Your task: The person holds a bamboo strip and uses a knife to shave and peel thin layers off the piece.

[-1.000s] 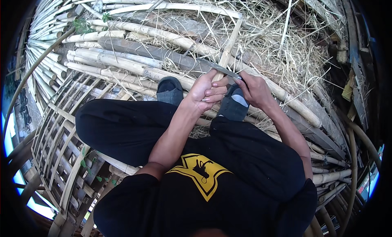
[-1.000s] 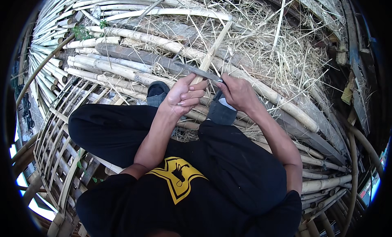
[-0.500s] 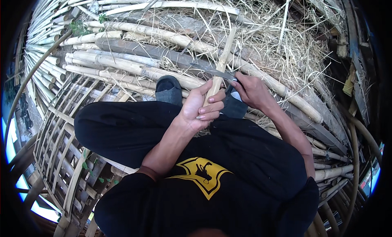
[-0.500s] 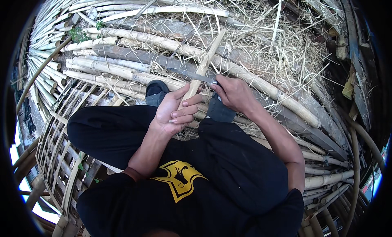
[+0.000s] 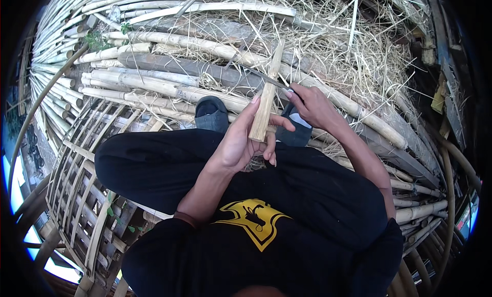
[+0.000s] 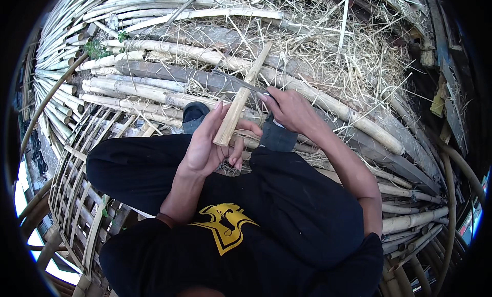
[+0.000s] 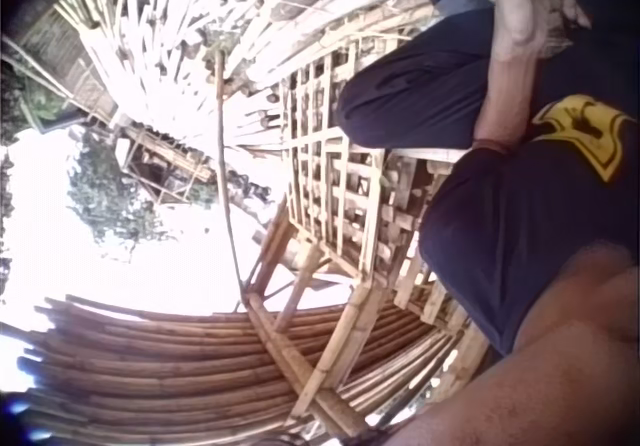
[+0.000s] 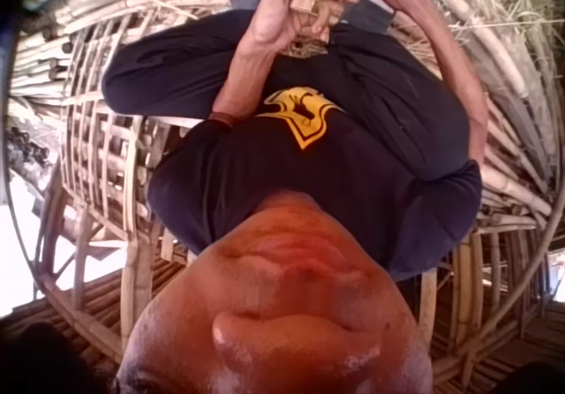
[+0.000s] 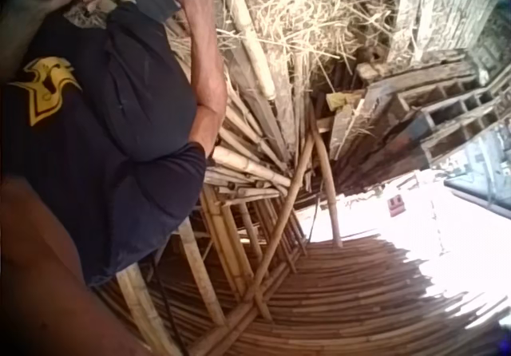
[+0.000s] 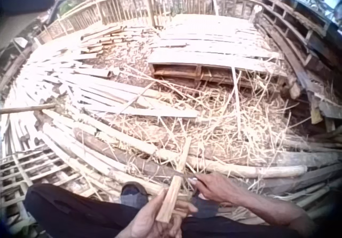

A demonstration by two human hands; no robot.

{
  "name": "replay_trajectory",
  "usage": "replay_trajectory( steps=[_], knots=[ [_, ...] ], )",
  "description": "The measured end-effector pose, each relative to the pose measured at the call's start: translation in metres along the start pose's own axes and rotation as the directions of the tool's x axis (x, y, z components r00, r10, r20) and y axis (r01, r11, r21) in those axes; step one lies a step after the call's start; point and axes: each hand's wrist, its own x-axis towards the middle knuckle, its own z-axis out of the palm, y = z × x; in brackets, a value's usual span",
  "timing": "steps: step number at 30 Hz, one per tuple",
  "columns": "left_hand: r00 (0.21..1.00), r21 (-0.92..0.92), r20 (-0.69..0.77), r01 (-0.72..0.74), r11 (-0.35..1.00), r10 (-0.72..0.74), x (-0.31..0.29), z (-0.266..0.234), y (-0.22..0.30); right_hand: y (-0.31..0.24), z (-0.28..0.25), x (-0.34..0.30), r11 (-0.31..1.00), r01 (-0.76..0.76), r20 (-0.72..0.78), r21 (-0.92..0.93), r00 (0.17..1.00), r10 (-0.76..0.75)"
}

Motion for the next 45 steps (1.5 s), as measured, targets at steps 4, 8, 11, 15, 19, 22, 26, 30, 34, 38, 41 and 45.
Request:
replay_trajectory(
  steps=[4,8,11,15,19,22,26,30,34,38,41,45],
  knots=[
    [0.962,0.422,0.157,-0.270,0.866,0.223,0.003,-0.011,0.004,0.004,0.001,0.005,0.994,-0.004,-0.065,0.111,0.998,0.011],
    [0.935,0.592,0.164,-0.348,0.727,0.314,0.008,-0.013,0.004,0.000,0.005,0.005,0.988,-0.022,-0.078,0.155,0.996,0.035],
    [0.904,0.749,0.223,-0.399,0.529,0.365,0.010,-0.015,0.008,0.005,0.009,0.004,0.984,-0.046,-0.111,0.169,0.992,0.066],
    [0.780,0.846,0.351,-0.501,0.182,0.518,0.012,-0.011,0.012,-0.004,0.005,-0.001,0.983,-0.012,-0.140,0.182,0.989,0.038],
    [0.513,0.896,0.421,-0.363,-0.255,0.748,0.010,0.013,0.042,-0.026,-0.012,-0.008,0.982,-0.049,-0.145,0.180,0.987,0.076],
    [0.374,0.844,0.510,-0.391,-0.367,0.775,0.018,0.026,0.067,-0.038,-0.024,-0.015,0.978,-0.068,-0.142,0.196,0.985,0.097],
    [0.248,0.482,0.430,-0.876,0.011,0.868,0.059,0.041,0.077,-0.049,-0.030,-0.016,0.972,-0.057,-0.159,0.226,0.983,0.095],
    [0.276,0.270,0.443,-0.948,0.166,0.853,0.080,0.032,0.084,-0.039,-0.023,-0.008,0.972,-0.065,-0.178,0.225,0.978,0.106],
    [0.370,0.373,0.276,-0.892,0.256,0.887,0.074,0.035,0.077,-0.024,-0.015,-0.004,0.981,-0.126,-0.140,0.150,0.979,0.148],
    [0.343,0.375,0.181,-0.891,0.257,0.922,0.076,0.033,0.073,-0.041,-0.026,-0.006,0.985,-0.054,-0.200,0.165,0.976,0.087],
    [0.230,0.235,0.243,-0.956,0.173,0.942,0.079,0.028,0.080,-0.052,-0.031,-0.003,0.959,0.081,-0.310,0.272,0.951,0.008],
    [-0.009,0.470,0.179,-0.878,-0.094,0.984,0.081,0.035,0.086,-0.070,-0.035,-0.009,0.917,0.262,-0.459,0.300,0.883,-0.102]
  ],
)
